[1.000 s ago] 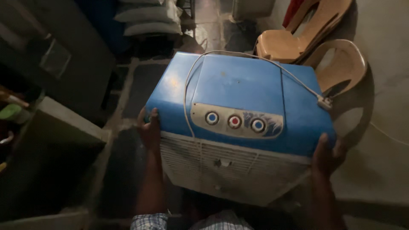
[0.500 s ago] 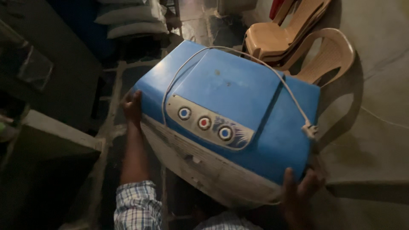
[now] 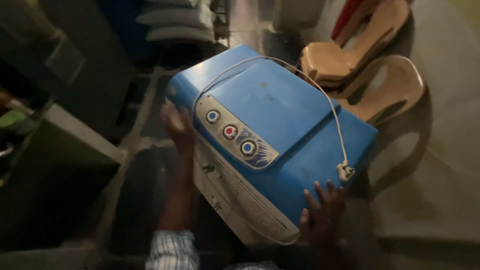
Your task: The person stacks beige plastic chairs and moves a blue air cooler across a tiled floor. They also handle a green water pump and a garden hose, placing them on a small table.
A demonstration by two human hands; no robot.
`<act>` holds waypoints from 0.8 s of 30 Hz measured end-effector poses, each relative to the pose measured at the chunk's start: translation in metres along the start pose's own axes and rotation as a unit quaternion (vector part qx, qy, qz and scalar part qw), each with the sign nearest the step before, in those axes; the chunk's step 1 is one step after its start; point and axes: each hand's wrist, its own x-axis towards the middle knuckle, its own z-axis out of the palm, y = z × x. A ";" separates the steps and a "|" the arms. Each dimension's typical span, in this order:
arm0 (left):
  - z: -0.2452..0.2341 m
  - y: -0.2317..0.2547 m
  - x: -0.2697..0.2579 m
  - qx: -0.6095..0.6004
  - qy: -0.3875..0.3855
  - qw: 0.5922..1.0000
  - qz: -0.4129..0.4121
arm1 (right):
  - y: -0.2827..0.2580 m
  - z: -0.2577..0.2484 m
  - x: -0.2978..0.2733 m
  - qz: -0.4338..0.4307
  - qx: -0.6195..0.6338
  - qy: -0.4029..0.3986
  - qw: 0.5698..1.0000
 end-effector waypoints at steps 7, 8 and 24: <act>-0.088 0.240 -0.255 -0.111 -0.190 0.965 0.145 | -0.013 -0.001 -0.001 -0.025 0.007 -0.009 1.000; -0.091 0.257 -0.271 -0.109 -0.212 0.959 0.153 | -0.017 -0.003 -0.001 -0.018 0.005 -0.014 1.000; -0.074 0.282 -0.324 0.029 -0.190 0.979 0.072 | 0.184 -0.009 0.048 -0.187 -0.034 0.022 0.982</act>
